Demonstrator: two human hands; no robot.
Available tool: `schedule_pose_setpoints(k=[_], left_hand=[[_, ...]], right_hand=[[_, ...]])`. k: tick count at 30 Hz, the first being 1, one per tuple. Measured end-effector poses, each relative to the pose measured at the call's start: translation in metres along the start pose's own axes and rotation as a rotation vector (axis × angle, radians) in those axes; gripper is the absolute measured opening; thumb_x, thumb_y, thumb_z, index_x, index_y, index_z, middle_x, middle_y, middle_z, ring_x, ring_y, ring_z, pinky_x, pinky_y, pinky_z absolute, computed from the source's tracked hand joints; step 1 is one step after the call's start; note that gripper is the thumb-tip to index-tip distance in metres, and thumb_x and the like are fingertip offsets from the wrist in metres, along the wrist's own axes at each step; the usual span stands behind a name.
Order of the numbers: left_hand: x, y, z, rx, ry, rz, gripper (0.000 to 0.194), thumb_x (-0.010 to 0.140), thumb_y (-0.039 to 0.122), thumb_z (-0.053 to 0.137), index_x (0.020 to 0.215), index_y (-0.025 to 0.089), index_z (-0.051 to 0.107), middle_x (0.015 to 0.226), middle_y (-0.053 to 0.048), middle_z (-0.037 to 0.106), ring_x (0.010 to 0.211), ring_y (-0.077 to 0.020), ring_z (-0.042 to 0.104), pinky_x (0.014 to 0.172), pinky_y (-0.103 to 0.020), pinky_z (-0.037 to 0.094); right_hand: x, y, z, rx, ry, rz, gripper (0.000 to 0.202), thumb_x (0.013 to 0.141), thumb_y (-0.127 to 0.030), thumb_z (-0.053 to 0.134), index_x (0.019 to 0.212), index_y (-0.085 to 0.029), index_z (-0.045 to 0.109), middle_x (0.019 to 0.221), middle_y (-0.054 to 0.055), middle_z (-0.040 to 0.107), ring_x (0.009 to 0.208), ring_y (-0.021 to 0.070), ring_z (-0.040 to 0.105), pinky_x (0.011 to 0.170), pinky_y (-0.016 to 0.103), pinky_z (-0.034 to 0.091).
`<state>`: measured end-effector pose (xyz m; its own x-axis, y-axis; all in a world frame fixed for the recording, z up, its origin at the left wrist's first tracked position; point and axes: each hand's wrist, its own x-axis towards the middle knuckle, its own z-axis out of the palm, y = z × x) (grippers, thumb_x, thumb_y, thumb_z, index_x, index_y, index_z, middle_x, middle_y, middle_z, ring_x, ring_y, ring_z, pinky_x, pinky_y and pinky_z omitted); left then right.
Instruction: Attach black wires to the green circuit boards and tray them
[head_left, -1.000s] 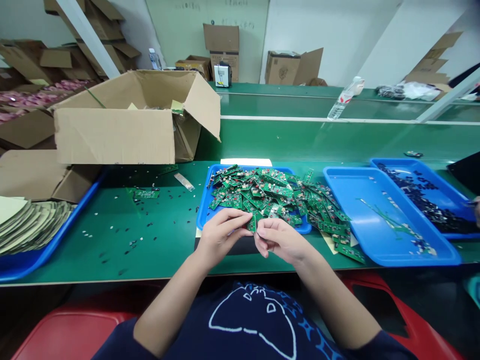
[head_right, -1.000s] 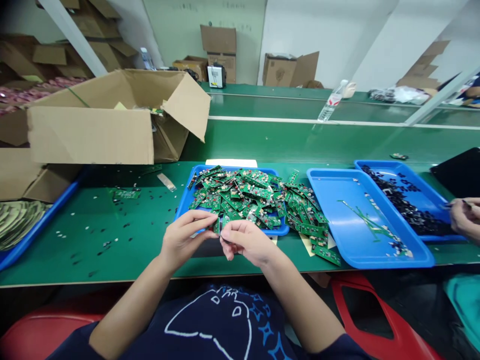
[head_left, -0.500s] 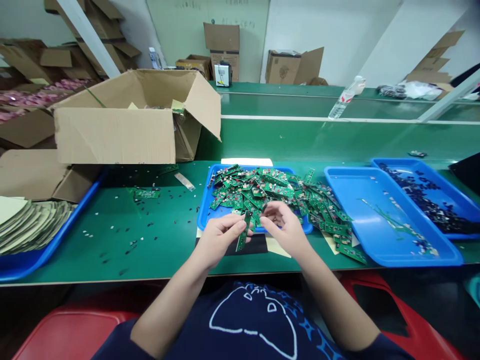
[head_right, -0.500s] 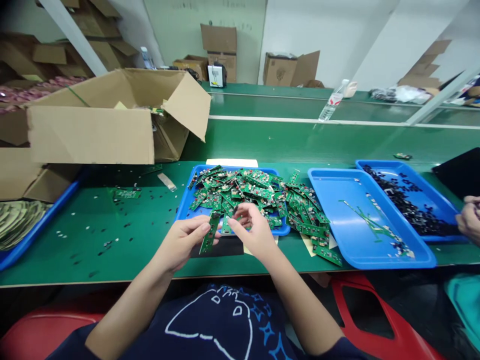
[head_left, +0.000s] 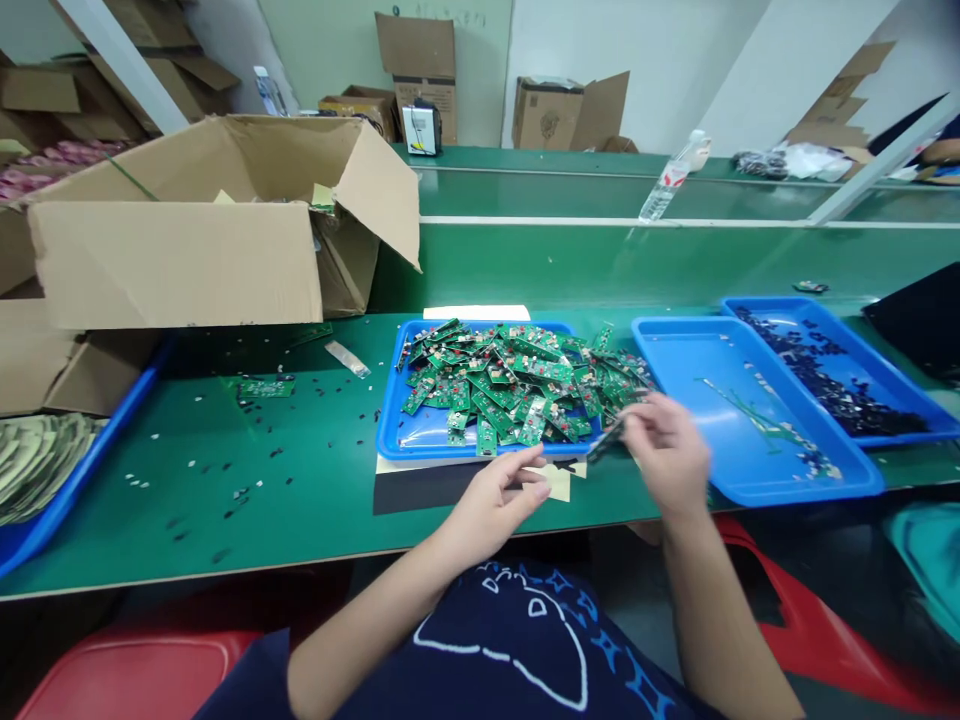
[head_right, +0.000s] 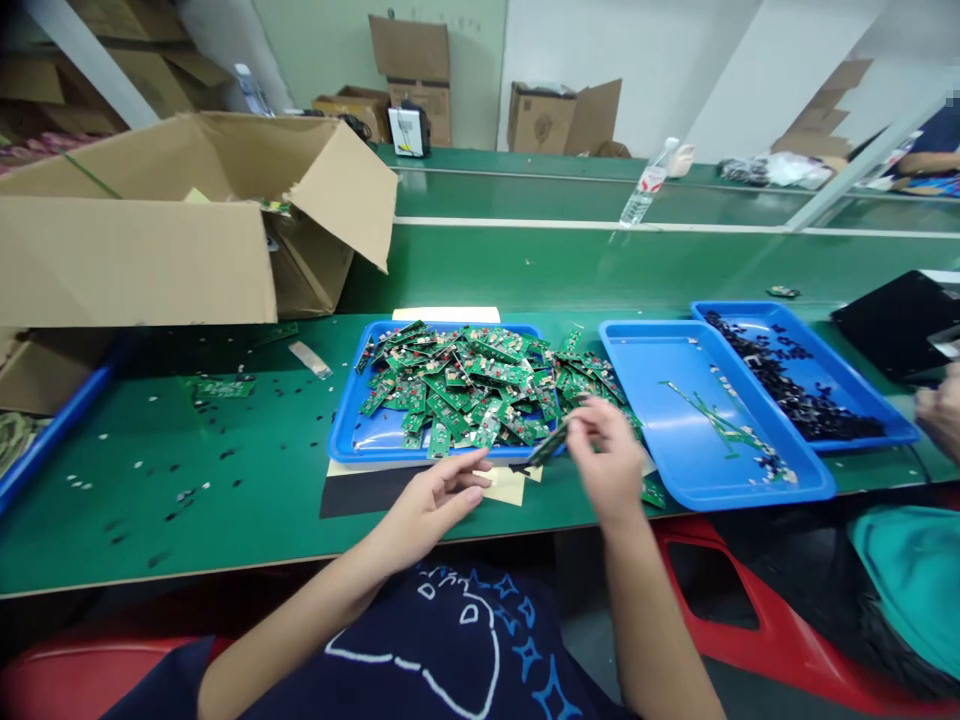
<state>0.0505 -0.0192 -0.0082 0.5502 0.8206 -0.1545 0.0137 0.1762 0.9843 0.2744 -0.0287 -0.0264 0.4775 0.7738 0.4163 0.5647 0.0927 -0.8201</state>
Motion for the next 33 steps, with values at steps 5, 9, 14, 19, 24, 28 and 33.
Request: schedule_pose_setpoints(k=[5,9,14,19,24,28,33], left_hand=[[-0.005,-0.012,-0.009,0.578,-0.022,0.221,0.025,0.086,0.026,0.05,0.107,0.019,0.06,0.103,-0.009,0.06,0.098,-0.0202,0.057,0.088,-0.037,0.049],[-0.005,-0.021,-0.008,0.86,-0.027,0.359,0.024,0.085,0.023,0.05,0.108,0.018,0.058,0.106,-0.009,0.06,0.102,-0.0225,0.055,0.089,-0.039,0.049],[-0.003,-0.027,-0.005,1.004,-0.019,0.43,0.025,0.084,0.019,0.052,0.108,0.016,0.057,0.106,-0.01,0.059,0.101,-0.0234,0.056,0.086,-0.039,0.051],[-0.002,-0.025,-0.006,1.047,-0.019,0.472,0.023,0.085,0.02,0.051,0.107,0.017,0.057,0.104,-0.01,0.06,0.099,-0.0231,0.057,0.084,-0.038,0.052],[-0.001,-0.021,-0.004,1.088,0.002,0.492,0.022,0.086,0.019,0.049,0.105,0.015,0.057,0.096,-0.009,0.059,0.09,-0.0216,0.057,0.079,-0.035,0.052],[0.003,-0.022,0.005,1.222,0.004,0.48,0.025,0.088,0.018,0.043,0.108,0.012,0.056,0.092,-0.01,0.058,0.083,-0.021,0.055,0.074,-0.035,0.051],[0.016,-0.033,0.025,1.423,-0.04,0.41,0.036,0.087,0.013,0.041,0.122,0.008,0.049,0.091,-0.012,0.058,0.084,-0.0235,0.055,0.069,-0.036,0.05]], right_hand=[[0.033,0.078,-0.071,-0.341,0.335,0.305,0.051,0.069,-0.027,0.052,0.118,-0.011,0.048,0.08,0.005,0.062,0.058,0.0159,0.06,0.066,0.035,0.052],[0.031,0.099,-0.088,-0.426,0.235,0.4,0.054,0.065,-0.023,0.051,0.118,-0.01,0.05,0.075,0.005,0.062,0.064,0.0216,0.063,0.075,0.044,0.051],[0.013,0.086,-0.075,-0.512,0.265,0.277,0.062,0.066,-0.031,0.055,0.124,-0.009,0.047,0.116,0.021,0.052,0.089,0.0277,0.061,0.074,0.042,0.052],[0.007,0.061,-0.06,-0.597,0.313,0.104,0.053,0.069,-0.031,0.052,0.117,-0.007,0.053,0.106,0.019,0.056,0.089,0.0282,0.059,0.082,0.047,0.048],[-0.023,0.016,-0.034,-0.212,0.172,0.109,0.032,0.077,-0.034,0.053,0.099,-0.012,0.063,0.081,0.01,0.064,0.067,0.0184,0.059,0.067,0.036,0.052],[-0.063,-0.011,-0.004,0.143,-0.311,0.368,0.035,0.076,-0.036,0.055,0.102,-0.013,0.062,0.065,0.002,0.061,0.048,0.0121,0.052,0.045,0.026,0.047],[-0.077,-0.012,0.02,0.106,-0.539,0.451,0.049,0.079,-0.033,0.047,0.121,-0.008,0.052,0.056,-0.004,0.051,0.04,0.0094,0.044,0.039,0.022,0.04]])
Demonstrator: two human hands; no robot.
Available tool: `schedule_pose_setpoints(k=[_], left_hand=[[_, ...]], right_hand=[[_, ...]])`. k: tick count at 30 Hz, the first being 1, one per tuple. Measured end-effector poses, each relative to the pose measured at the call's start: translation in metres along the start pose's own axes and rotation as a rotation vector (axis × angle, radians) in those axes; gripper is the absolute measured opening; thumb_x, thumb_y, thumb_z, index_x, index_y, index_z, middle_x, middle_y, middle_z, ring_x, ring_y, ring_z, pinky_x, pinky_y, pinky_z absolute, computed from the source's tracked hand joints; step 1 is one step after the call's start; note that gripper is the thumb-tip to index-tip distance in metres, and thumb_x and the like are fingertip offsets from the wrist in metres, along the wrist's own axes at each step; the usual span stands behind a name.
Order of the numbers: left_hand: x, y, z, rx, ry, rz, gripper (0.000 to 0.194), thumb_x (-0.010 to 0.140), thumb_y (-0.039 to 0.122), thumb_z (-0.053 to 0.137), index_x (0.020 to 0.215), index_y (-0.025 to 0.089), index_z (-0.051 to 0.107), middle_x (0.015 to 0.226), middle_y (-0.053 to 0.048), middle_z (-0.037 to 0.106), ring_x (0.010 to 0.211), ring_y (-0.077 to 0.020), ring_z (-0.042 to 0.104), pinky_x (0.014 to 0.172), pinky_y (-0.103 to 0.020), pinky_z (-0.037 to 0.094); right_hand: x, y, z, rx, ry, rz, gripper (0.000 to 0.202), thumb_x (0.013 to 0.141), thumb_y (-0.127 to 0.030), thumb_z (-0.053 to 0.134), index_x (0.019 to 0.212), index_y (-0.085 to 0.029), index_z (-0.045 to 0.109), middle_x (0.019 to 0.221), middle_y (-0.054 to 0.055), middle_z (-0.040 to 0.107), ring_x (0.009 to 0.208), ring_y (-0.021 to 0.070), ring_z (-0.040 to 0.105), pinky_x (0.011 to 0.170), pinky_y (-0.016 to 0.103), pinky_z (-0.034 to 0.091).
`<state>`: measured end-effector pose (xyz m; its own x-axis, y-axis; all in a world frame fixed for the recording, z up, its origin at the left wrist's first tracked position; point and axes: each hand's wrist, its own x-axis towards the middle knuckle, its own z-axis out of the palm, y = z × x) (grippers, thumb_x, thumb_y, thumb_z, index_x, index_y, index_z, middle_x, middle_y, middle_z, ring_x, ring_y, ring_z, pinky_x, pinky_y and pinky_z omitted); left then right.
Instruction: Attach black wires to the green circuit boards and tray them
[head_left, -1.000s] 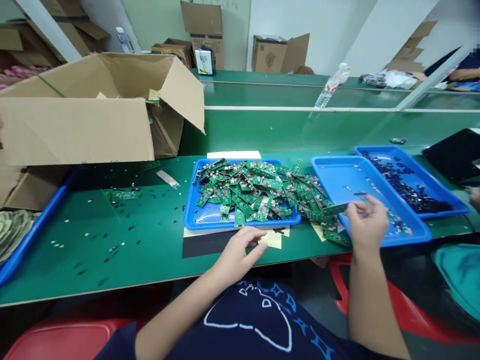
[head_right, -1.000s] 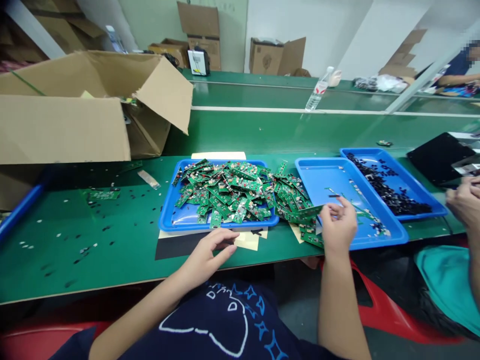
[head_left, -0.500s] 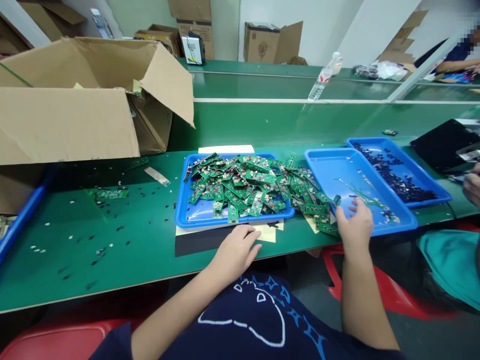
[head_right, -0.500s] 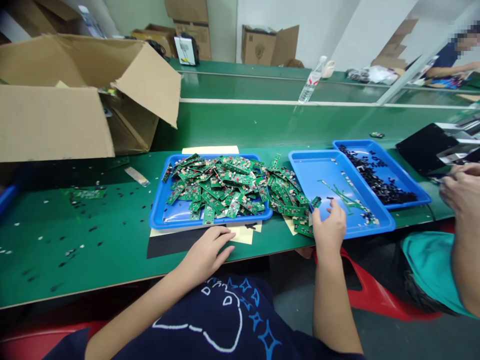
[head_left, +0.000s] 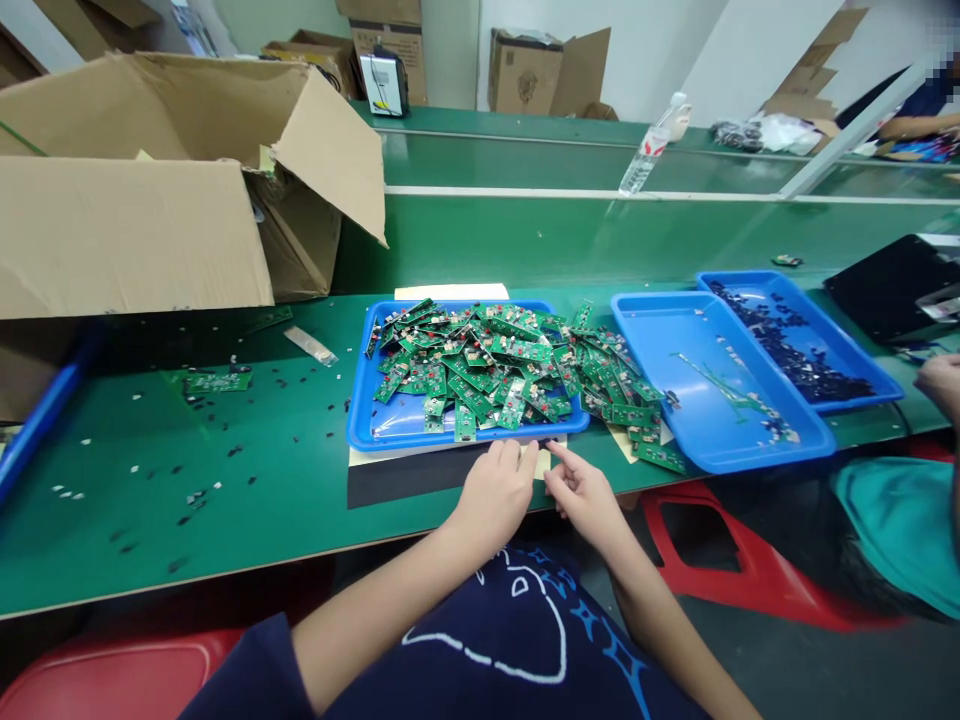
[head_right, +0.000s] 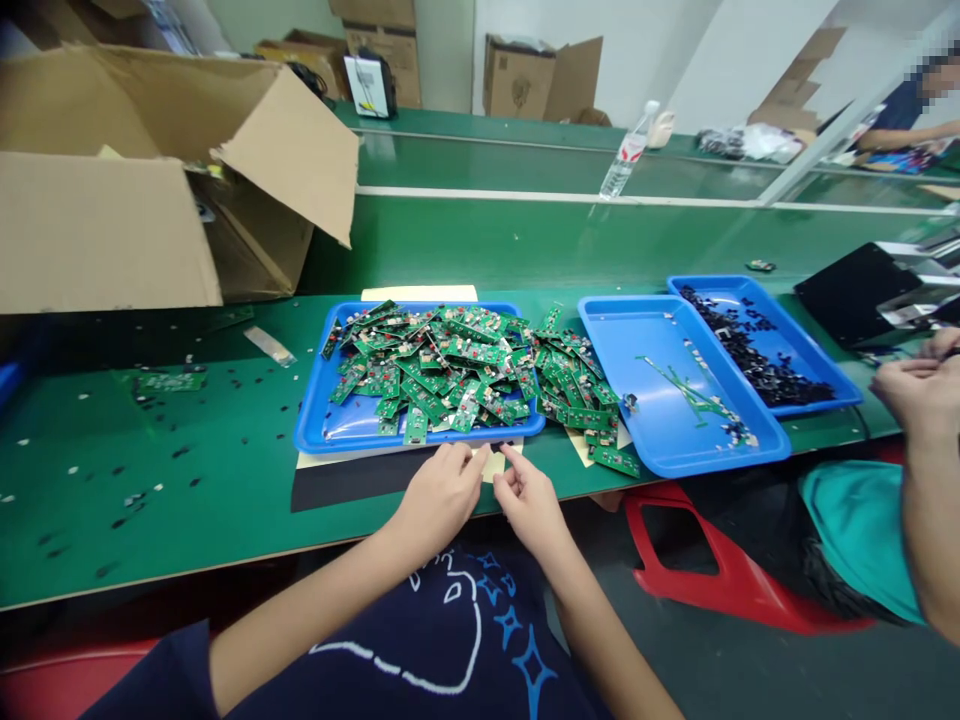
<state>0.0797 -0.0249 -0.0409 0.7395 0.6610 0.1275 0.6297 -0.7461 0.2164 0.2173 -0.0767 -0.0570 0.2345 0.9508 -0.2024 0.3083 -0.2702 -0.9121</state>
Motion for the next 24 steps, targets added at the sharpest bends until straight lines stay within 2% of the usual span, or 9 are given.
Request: schedule_pose_setpoints(k=[6,10,13,15,16,18,20,22,24], left_hand=[[0.011,0.009,0.008,0.096,-0.035,-0.033,0.027,0.087,0.016,0.044,0.111,0.013,0.055,0.087,-0.01,0.056,0.082,-0.0239,0.055,0.06,-0.032,0.045],[0.012,0.014,0.007,0.11,-0.035,-0.035,0.022,0.087,0.014,0.042,0.104,0.011,0.056,0.086,-0.01,0.055,0.08,-0.0237,0.055,0.058,-0.032,0.045],[0.012,0.018,0.005,0.097,-0.064,-0.079,0.022,0.086,0.013,0.041,0.102,0.01,0.056,0.086,-0.011,0.055,0.081,-0.0245,0.055,0.058,-0.033,0.045],[0.011,0.02,0.002,0.066,-0.088,-0.115,0.025,0.085,0.013,0.042,0.106,0.008,0.054,0.088,-0.012,0.056,0.083,-0.0253,0.055,0.058,-0.033,0.046],[0.008,0.019,-0.001,0.032,-0.091,-0.111,0.027,0.085,0.014,0.043,0.109,0.008,0.053,0.091,-0.013,0.057,0.084,-0.0252,0.055,0.06,-0.033,0.046],[-0.001,0.014,-0.011,-0.064,-0.066,-0.066,0.031,0.084,0.018,0.045,0.113,0.01,0.051,0.094,-0.012,0.058,0.085,-0.0235,0.055,0.064,-0.033,0.048],[-0.017,0.001,-0.023,-0.161,0.002,-0.065,0.022,0.086,0.022,0.045,0.104,0.015,0.055,0.091,-0.008,0.058,0.084,-0.0206,0.055,0.069,-0.031,0.048],[-0.041,-0.018,-0.035,-0.19,0.098,-0.221,0.016,0.088,0.023,0.043,0.087,0.017,0.058,0.085,-0.006,0.058,0.084,-0.0195,0.055,0.074,-0.031,0.047],[-0.069,-0.041,-0.042,-0.115,0.203,-0.488,0.016,0.088,0.024,0.043,0.087,0.016,0.056,0.086,-0.008,0.058,0.085,-0.0213,0.054,0.077,-0.035,0.047]], right_hand=[[0.007,0.0,-0.009,-0.515,0.032,-0.136,0.041,0.081,-0.03,0.044,0.114,-0.011,0.06,0.056,0.0,0.059,0.048,0.0149,0.054,0.052,0.027,0.044],[0.013,0.0,-0.027,-0.845,0.115,-0.258,0.033,0.085,-0.033,0.041,0.097,-0.018,0.068,0.069,0.007,0.065,0.063,0.0206,0.06,0.058,0.03,0.044],[0.02,-0.003,-0.042,-0.982,0.253,-0.243,0.031,0.083,-0.038,0.044,0.077,-0.018,0.067,0.063,0.007,0.062,0.057,0.0209,0.058,0.051,0.029,0.04],[0.021,-0.008,-0.047,-0.944,0.327,-0.256,0.033,0.082,-0.043,0.046,0.065,-0.019,0.061,0.058,0.005,0.06,0.051,0.0189,0.054,0.048,0.028,0.037],[0.021,-0.011,-0.047,-0.877,0.316,-0.293,0.034,0.082,-0.044,0.047,0.062,-0.02,0.058,0.056,0.004,0.059,0.049,0.0175,0.053,0.048,0.028,0.037],[0.016,-0.02,-0.04,-0.683,0.22,-0.411,0.032,0.084,-0.044,0.047,0.063,-0.02,0.057,0.056,0.002,0.059,0.048,0.0154,0.052,0.049,0.027,0.039],[0.011,-0.029,-0.024,-0.49,0.105,-0.529,0.026,0.086,-0.037,0.047,0.071,-0.02,0.059,0.062,0.003,0.061,0.051,0.0145,0.054,0.051,0.027,0.043],[0.007,-0.038,-0.001,-0.354,-0.016,-0.613,0.018,0.087,-0.029,0.047,0.08,-0.02,0.061,0.07,0.004,0.064,0.057,0.0145,0.058,0.053,0.026,0.047],[0.005,-0.045,0.025,-0.269,-0.172,-0.667,0.017,0.087,-0.024,0.046,0.091,-0.019,0.061,0.082,0.007,0.066,0.063,0.0147,0.06,0.055,0.027,0.051]])
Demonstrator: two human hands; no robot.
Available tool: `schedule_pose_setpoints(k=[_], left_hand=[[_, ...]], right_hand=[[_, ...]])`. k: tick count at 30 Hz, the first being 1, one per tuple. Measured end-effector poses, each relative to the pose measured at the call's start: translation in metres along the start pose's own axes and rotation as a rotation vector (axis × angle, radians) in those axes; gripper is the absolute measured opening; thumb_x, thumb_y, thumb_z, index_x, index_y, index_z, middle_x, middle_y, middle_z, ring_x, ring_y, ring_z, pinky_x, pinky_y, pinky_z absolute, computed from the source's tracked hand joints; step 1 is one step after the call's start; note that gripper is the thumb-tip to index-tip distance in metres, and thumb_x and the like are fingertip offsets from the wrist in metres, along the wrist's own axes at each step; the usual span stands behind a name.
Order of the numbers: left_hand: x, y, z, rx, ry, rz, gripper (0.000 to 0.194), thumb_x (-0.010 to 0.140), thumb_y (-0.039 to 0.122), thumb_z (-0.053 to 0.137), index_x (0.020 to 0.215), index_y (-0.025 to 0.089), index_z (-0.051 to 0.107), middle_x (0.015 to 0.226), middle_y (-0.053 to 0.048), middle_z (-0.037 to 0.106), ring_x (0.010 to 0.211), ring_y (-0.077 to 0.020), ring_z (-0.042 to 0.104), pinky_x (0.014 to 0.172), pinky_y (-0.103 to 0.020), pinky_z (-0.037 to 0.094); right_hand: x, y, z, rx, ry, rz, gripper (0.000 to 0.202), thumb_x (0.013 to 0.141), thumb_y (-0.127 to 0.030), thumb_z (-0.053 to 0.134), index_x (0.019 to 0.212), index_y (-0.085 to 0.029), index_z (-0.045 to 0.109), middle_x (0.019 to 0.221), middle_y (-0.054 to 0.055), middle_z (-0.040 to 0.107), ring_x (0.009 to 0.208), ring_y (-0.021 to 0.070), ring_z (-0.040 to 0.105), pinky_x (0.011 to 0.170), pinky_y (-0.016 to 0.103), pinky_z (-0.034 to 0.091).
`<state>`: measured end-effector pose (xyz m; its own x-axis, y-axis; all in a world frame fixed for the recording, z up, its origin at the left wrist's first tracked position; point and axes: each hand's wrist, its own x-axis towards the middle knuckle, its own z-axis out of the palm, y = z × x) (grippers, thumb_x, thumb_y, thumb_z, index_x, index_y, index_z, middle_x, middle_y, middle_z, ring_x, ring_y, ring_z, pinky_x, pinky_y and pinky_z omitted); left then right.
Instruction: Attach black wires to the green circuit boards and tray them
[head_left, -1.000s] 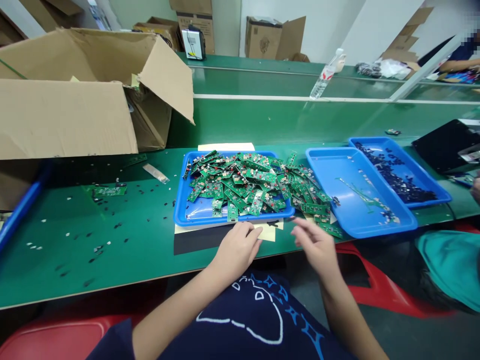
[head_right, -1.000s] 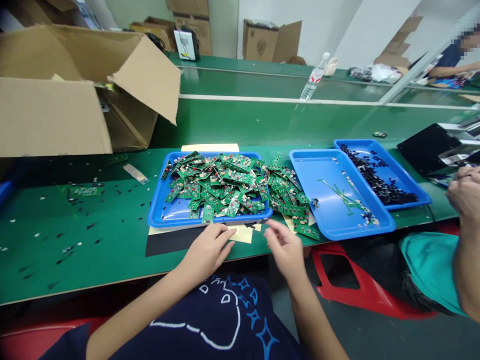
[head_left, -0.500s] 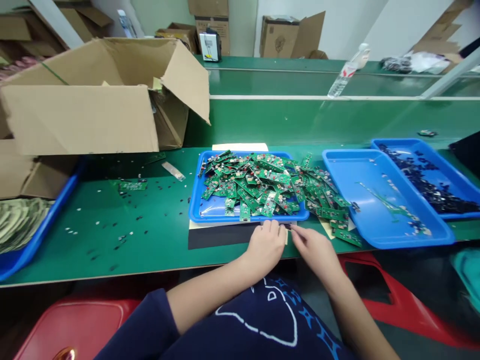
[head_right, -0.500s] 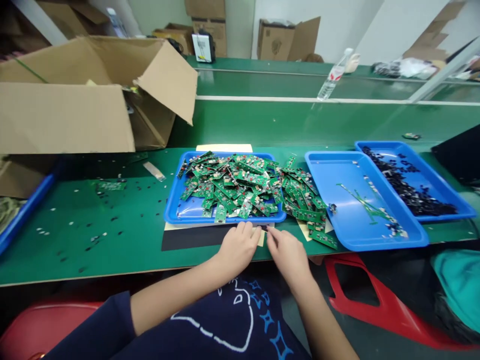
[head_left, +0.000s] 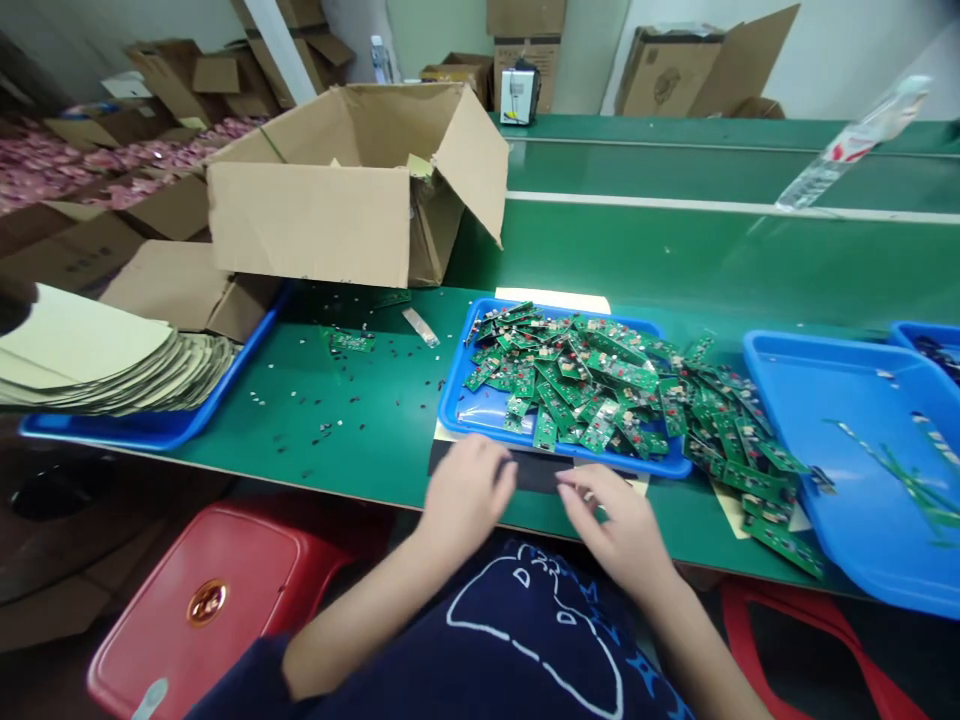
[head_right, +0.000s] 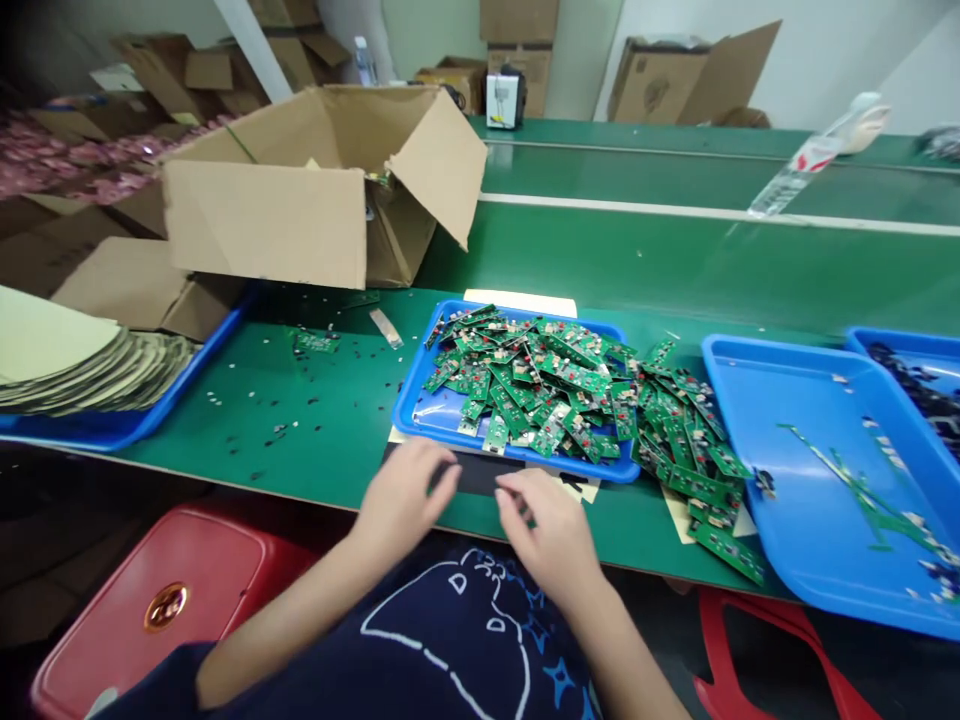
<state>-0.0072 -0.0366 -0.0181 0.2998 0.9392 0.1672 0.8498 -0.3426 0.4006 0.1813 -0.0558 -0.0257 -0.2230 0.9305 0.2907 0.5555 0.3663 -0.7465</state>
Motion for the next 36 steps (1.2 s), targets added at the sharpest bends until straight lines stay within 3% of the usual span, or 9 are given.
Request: schedule_pose_setpoints(k=[2,4,9,12,17,20,28,34,36], left_hand=[[-0.012,-0.03,-0.008,0.153,0.106,-0.234,0.021,0.086,0.029,0.047,0.096,0.013,0.055,0.091,-0.012,0.055,0.088,-0.0264,0.052,0.076,-0.041,0.046],[-0.021,-0.051,-0.008,0.235,0.148,-0.368,0.027,0.082,0.035,0.053,0.095,0.012,0.056,0.092,-0.014,0.052,0.091,-0.0297,0.051,0.076,-0.045,0.046],[-0.024,-0.067,-0.001,0.054,0.118,-0.509,0.02,0.072,0.032,0.065,0.082,0.016,0.06,0.091,-0.009,0.051,0.093,-0.028,0.051,0.08,-0.045,0.044],[-0.02,-0.066,-0.005,-0.168,0.093,-0.543,0.01,0.072,0.024,0.061,0.077,0.017,0.058,0.083,-0.005,0.054,0.082,-0.0221,0.053,0.076,-0.039,0.045],[-0.018,-0.066,-0.011,-0.743,0.02,-0.644,0.013,0.068,0.023,0.06,0.076,0.016,0.052,0.066,0.002,0.054,0.053,-0.0099,0.049,0.055,-0.024,0.042],[-0.021,-0.064,-0.009,-0.844,0.09,-0.653,0.019,0.066,0.022,0.061,0.081,0.015,0.052,0.069,0.002,0.055,0.055,-0.0084,0.05,0.056,-0.022,0.042],[-0.03,-0.061,-0.003,-0.66,0.084,-0.543,0.02,0.073,0.019,0.051,0.093,0.017,0.05,0.075,0.002,0.054,0.055,-0.0081,0.049,0.055,-0.021,0.041],[-0.03,-0.058,-0.006,-0.604,0.035,-0.519,0.021,0.075,0.02,0.049,0.095,0.018,0.05,0.054,0.008,0.042,0.048,-0.0098,0.045,0.05,-0.02,0.037],[-0.03,-0.059,-0.006,-0.63,0.052,-0.538,0.019,0.075,0.022,0.049,0.092,0.017,0.051,0.058,0.006,0.047,0.048,-0.0097,0.046,0.05,-0.021,0.038]], right_hand=[[0.01,-0.009,0.024,0.075,-0.113,-0.073,0.021,0.087,-0.022,0.045,0.101,-0.019,0.061,0.095,0.009,0.067,0.073,0.0159,0.063,0.06,0.028,0.054],[0.02,-0.015,0.046,0.083,-0.187,-0.144,0.025,0.087,-0.022,0.046,0.107,-0.019,0.061,0.105,0.009,0.065,0.088,0.0185,0.064,0.073,0.032,0.056],[0.037,-0.022,0.082,-0.065,-0.249,-0.227,0.033,0.085,-0.021,0.047,0.115,-0.014,0.058,0.119,0.012,0.06,0.109,0.0234,0.057,0.094,0.038,0.049],[0.043,-0.023,0.093,-0.129,-0.262,-0.232,0.035,0.087,-0.015,0.041,0.119,-0.011,0.055,0.113,0.015,0.061,0.103,0.0229,0.06,0.089,0.036,0.051],[0.054,-0.027,0.108,-0.364,-0.353,-0.154,0.033,0.089,-0.015,0.038,0.116,-0.011,0.057,0.09,0.014,0.063,0.069,0.0208,0.064,0.058,0.03,0.053],[0.059,-0.03,0.114,-0.406,-0.361,-0.131,0.029,0.089,-0.015,0.041,0.11,-0.015,0.06,0.087,0.012,0.062,0.067,0.0194,0.063,0.054,0.027,0.05],[0.064,-0.029,0.113,-0.295,-0.338,-0.143,0.019,0.088,-0.017,0.044,0.091,-0.017,0.062,0.086,0.008,0.061,0.069,0.0167,0.06,0.057,0.025,0.047],[0.065,-0.029,0.112,-0.262,-0.336,-0.115,0.01,0.085,-0.017,0.048,0.086,-0.017,0.058,0.085,0.006,0.06,0.069,0.0165,0.058,0.056,0.025,0.045],[0.065,-0.029,0.113,-0.27,-0.331,-0.121,0.009,0.085,-0.018,0.048,0.083,-0.017,0.057,0.083,0.006,0.059,0.067,0.0162,0.058,0.056,0.025,0.044]])
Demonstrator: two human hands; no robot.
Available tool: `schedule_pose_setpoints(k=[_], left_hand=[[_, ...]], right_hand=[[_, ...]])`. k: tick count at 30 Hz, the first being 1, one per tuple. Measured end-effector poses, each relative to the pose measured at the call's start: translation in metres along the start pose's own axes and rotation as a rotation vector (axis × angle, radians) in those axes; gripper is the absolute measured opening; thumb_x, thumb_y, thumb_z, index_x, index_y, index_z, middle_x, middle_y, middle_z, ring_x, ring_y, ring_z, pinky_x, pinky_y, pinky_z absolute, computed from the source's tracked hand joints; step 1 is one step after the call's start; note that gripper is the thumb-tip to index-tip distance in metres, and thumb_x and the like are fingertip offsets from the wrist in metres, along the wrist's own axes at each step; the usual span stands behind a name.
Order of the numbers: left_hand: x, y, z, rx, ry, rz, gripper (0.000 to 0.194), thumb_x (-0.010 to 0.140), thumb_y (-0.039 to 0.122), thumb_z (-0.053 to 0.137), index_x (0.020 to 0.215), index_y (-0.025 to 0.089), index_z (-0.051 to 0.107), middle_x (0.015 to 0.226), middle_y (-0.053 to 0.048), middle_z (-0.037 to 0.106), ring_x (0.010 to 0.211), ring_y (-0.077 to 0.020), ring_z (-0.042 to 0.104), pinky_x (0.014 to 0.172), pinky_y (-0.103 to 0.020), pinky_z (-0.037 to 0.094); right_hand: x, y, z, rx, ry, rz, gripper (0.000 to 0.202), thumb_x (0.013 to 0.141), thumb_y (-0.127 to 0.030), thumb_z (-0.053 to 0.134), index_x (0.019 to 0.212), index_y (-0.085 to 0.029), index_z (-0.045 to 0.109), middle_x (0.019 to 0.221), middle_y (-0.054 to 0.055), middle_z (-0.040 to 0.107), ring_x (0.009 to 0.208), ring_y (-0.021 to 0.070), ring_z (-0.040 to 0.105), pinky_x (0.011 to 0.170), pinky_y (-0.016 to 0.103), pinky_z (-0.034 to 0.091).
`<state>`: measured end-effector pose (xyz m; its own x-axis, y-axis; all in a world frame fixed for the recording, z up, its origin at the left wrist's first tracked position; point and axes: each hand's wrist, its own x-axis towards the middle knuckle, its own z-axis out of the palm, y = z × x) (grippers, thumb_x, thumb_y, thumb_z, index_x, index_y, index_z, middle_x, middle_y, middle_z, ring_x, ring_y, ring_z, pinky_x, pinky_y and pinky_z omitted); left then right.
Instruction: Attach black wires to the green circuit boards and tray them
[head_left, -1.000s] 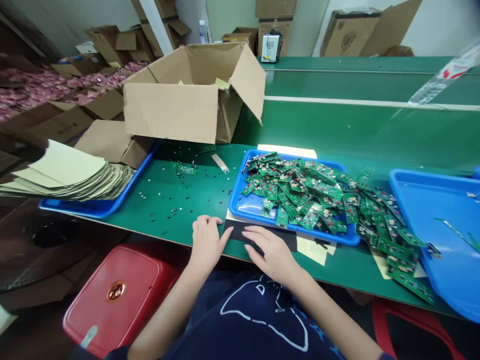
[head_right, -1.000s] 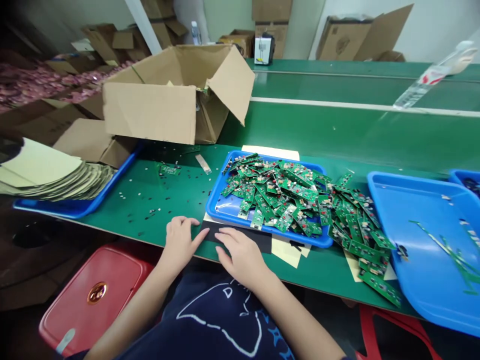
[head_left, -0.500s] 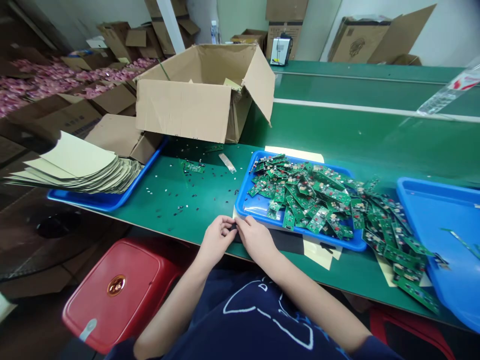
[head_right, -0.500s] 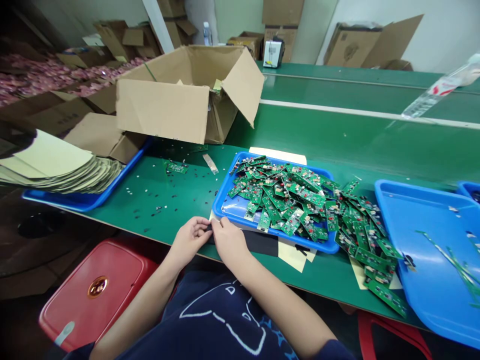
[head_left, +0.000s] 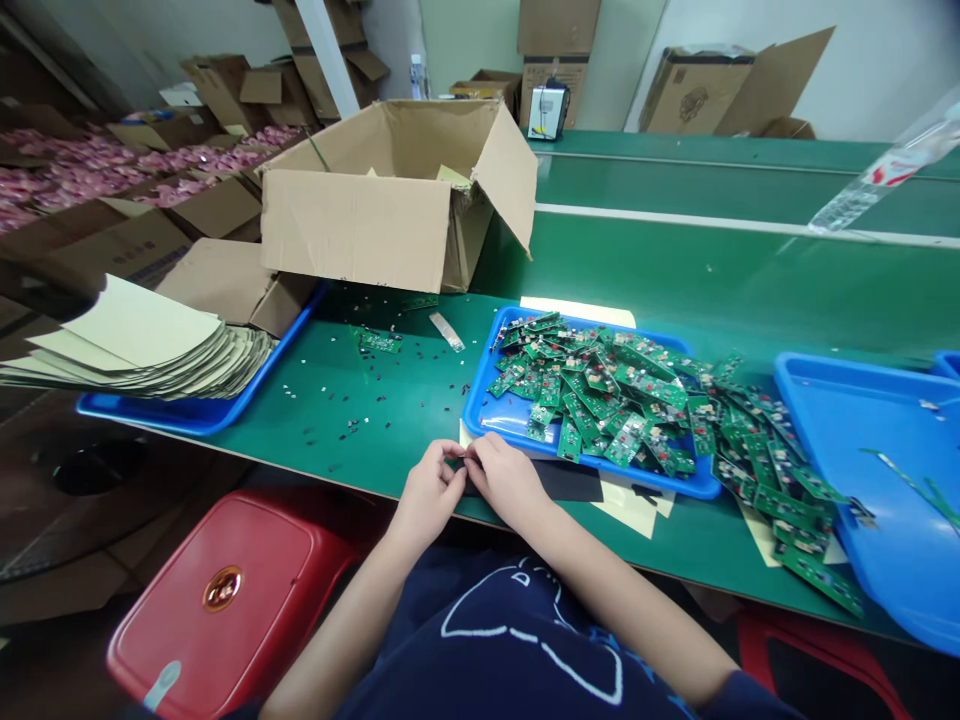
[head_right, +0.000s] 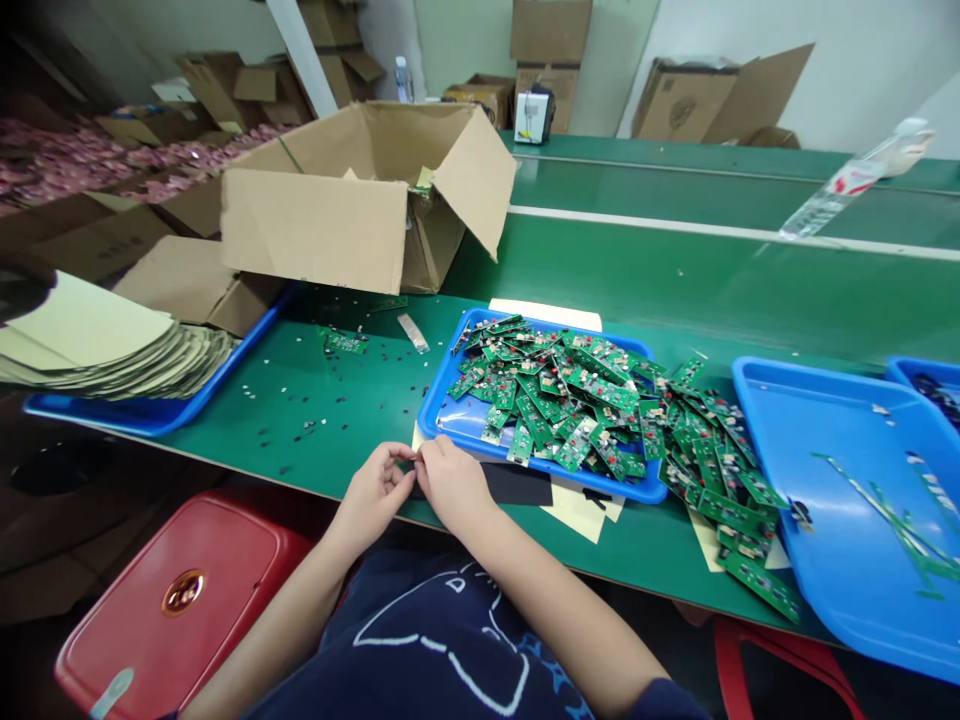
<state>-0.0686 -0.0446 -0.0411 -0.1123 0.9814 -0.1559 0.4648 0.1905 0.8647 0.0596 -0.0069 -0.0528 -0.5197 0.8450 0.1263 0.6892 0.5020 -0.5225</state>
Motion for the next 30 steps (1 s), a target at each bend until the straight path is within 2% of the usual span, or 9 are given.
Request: schedule_pose_setpoints(k=[5,9,11,14,17,20,25,28,30], left_hand=[[0.003,0.001,-0.003,0.025,0.008,-0.063,0.014,0.072,0.023,0.05,0.082,0.016,0.057,0.057,0.004,0.051,0.047,-0.0105,0.047,0.049,-0.022,0.038],[0.006,0.004,-0.008,0.198,0.041,-0.035,0.016,0.069,0.019,0.048,0.075,0.017,0.062,0.051,0.006,0.045,0.045,-0.0105,0.044,0.051,-0.023,0.038],[0.007,0.006,-0.008,0.262,0.054,-0.01,0.017,0.069,0.019,0.047,0.074,0.017,0.063,0.054,0.005,0.046,0.045,-0.0103,0.043,0.054,-0.024,0.039],[0.01,0.009,-0.007,0.342,0.049,0.024,0.018,0.07,0.018,0.046,0.073,0.018,0.064,0.062,0.003,0.049,0.047,-0.0103,0.044,0.057,-0.025,0.042],[0.015,0.011,-0.003,0.419,0.064,0.024,0.019,0.07,0.015,0.046,0.075,0.017,0.065,0.074,-0.001,0.052,0.049,-0.0108,0.048,0.059,-0.027,0.045],[0.017,0.014,-0.001,0.514,0.067,0.006,0.021,0.071,0.012,0.046,0.079,0.015,0.066,0.081,-0.004,0.052,0.056,-0.0132,0.053,0.063,-0.028,0.047],[0.006,0.03,-0.003,0.846,0.158,0.072,0.025,0.08,0.018,0.047,0.098,0.011,0.063,0.099,-0.013,0.051,0.072,-0.0205,0.058,0.063,-0.032,0.048],[0.003,0.048,0.001,1.048,0.316,0.231,0.034,0.082,0.03,0.052,0.107,0.007,0.059,0.106,-0.02,0.048,0.088,-0.0309,0.054,0.067,-0.039,0.047],[0.008,0.061,0.014,1.005,0.275,0.385,0.03,0.081,0.032,0.055,0.098,0.009,0.062,0.097,-0.017,0.051,0.088,-0.0301,0.052,0.071,-0.039,0.046]], right_hand=[[-0.014,0.008,-0.014,0.185,0.117,-0.043,0.011,0.086,-0.016,0.044,0.08,-0.018,0.054,0.081,0.005,0.056,0.068,0.016,0.055,0.061,0.027,0.046],[-0.052,0.036,-0.054,0.534,0.296,-0.023,0.007,0.086,-0.018,0.047,0.084,-0.02,0.053,0.087,0.007,0.059,0.079,0.0171,0.058,0.064,0.028,0.049],[-0.076,0.053,-0.08,0.685,0.446,0.016,0.007,0.085,-0.016,0.049,0.085,-0.021,0.054,0.095,0.007,0.063,0.088,0.0184,0.061,0.071,0.032,0.051],[-0.105,0.075,-0.113,0.855,0.868,0.045,0.007,0.082,-0.016,0.053,0.084,-0.021,0.056,0.089,0.003,0.067,0.081,0.0183,0.065,0.07,0.036,0.052],[-0.122,0.089,-0.136,0.87,1.255,0.05,0.005,0.076,-0.021,0.061,0.081,-0.023,0.06,0.072,-0.001,0.067,0.065,0.0171,0.063,0.061,0.034,0.052],[-0.133,0.091,-0.153,0.805,1.476,0.098,0.008,0.073,-0.024,0.064,0.08,-0.027,0.064,0.061,-0.003,0.063,0.053,0.0152,0.055,0.056,0.033,0.05],[-0.138,0.077,-0.162,0.761,1.434,0.219,0.018,0.069,-0.014,0.065,0.078,-0.03,0.065,0.061,-0.003,0.058,0.054,0.0156,0.049,0.064,0.037,0.048],[-0.132,0.074,-0.15,0.779,1.326,0.234,0.023,0.066,-0.009,0.065,0.082,-0.026,0.061,0.059,-0.004,0.059,0.052,0.0149,0.052,0.063,0.036,0.048],[-0.126,0.073,-0.138,0.789,1.246,0.243,0.018,0.069,-0.011,0.065,0.081,-0.023,0.058,0.059,-0.004,0.06,0.053,0.0139,0.055,0.06,0.034,0.048]])
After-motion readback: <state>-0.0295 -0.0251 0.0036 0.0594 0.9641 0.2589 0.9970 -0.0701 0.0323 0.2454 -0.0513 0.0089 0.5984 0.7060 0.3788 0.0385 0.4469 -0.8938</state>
